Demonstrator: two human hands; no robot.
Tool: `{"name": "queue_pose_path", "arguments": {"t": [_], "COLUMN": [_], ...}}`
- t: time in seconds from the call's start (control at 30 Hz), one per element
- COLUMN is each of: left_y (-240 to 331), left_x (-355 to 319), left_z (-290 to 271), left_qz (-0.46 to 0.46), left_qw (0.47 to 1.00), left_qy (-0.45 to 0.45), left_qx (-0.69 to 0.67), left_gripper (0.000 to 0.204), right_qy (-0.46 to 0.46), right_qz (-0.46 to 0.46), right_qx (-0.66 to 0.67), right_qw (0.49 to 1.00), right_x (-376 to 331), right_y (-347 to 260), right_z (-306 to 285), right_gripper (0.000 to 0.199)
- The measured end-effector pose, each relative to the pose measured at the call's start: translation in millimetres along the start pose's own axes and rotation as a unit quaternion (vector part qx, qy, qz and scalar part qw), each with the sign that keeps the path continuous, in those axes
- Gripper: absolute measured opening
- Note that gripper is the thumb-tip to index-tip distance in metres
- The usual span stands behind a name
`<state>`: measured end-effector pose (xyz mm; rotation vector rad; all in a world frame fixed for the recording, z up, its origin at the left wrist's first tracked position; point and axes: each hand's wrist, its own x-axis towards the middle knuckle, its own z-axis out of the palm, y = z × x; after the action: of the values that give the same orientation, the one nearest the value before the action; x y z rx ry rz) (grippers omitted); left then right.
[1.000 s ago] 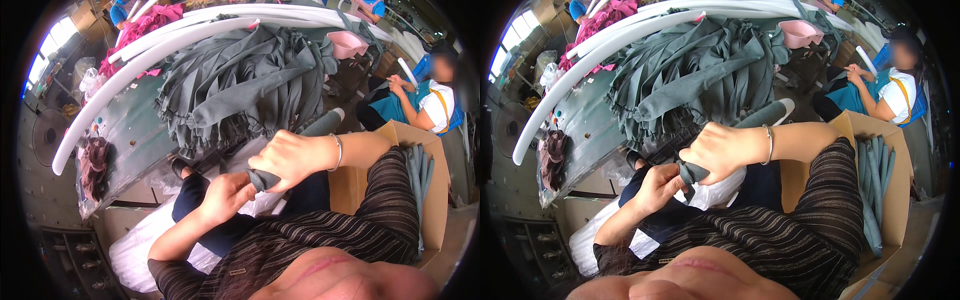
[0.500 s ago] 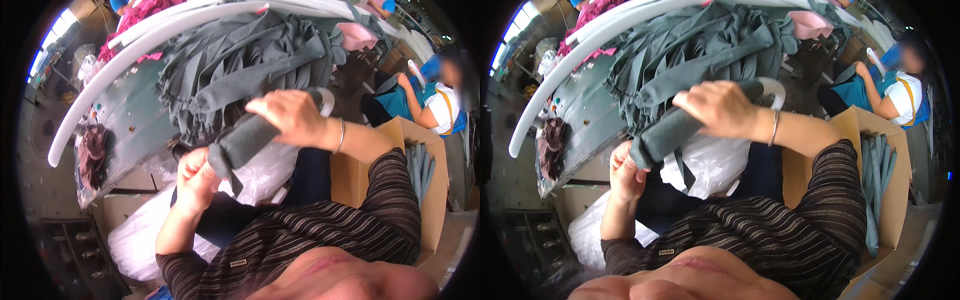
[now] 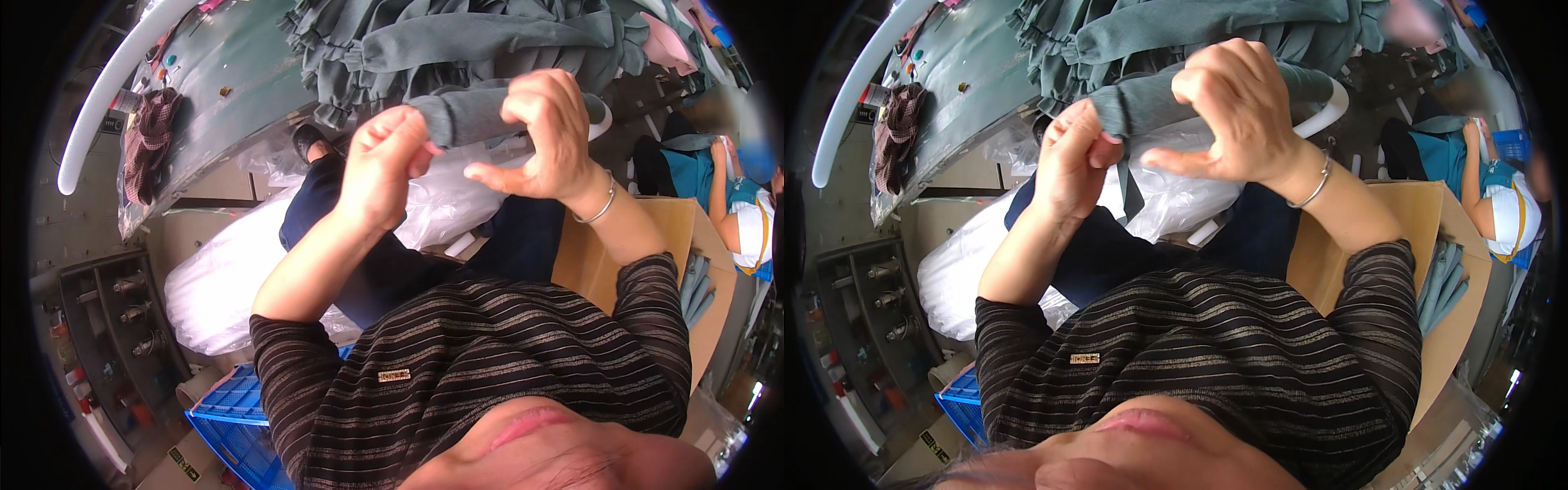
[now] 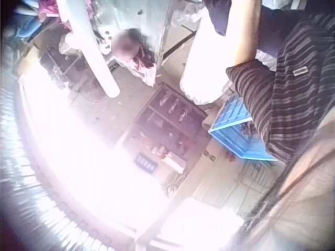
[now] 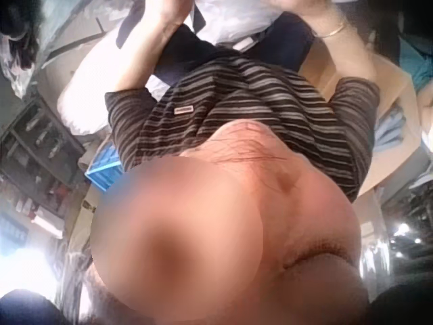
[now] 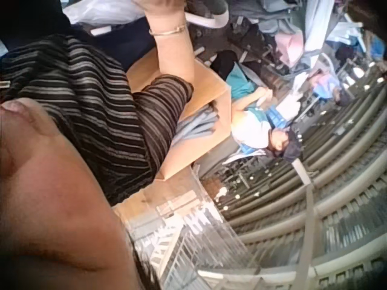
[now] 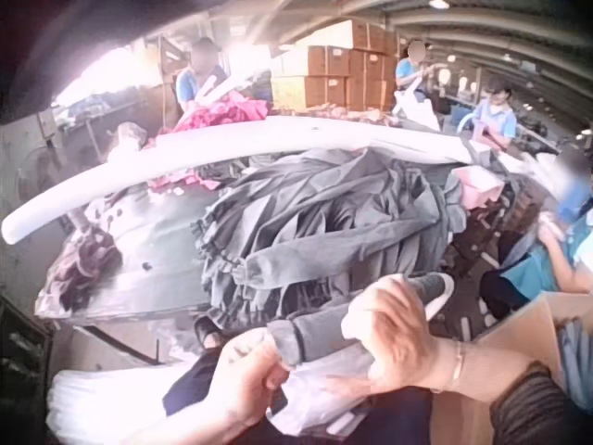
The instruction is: The person slides a gray fabric cover over a white cylindrical foam tube, adjusts the fit, and trims excess fabric with scissors. The person repeats this process with additional tubes and fabric pieces, placing finished items into a nearby box.
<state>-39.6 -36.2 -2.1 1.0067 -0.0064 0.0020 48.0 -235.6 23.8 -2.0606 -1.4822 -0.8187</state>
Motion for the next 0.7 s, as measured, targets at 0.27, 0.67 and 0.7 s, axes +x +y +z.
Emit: {"name": "queue_pose_path", "arguments": {"t": [0.27,0.67,0.7], "left_y": [-26.1,-41.6,-36.2], "left_x": [5.8,12.5,8.9], "left_z": [1.1,13.1,13.2], "left_qz": [0.027,0.026,-0.010], "left_qw": [0.993,0.974,0.986], "left_qy": [-0.021,-0.069,-0.046], "left_qx": [0.114,0.214,0.162], "left_gripper": [0.024,0.024,0.025], "right_qy": [-0.040,0.065,0.080], "right_qz": [0.088,0.213,0.204], "right_qx": [-0.077,-0.049,-0.047], "right_qw": [0.992,0.974,0.975], "right_x": [7.1,-34.9,-37.9], "right_y": [-34.2,-42.0,-38.9], "right_z": [10.2,14.7,13.4], "right_gripper": [0.042,0.012,0.012]}}
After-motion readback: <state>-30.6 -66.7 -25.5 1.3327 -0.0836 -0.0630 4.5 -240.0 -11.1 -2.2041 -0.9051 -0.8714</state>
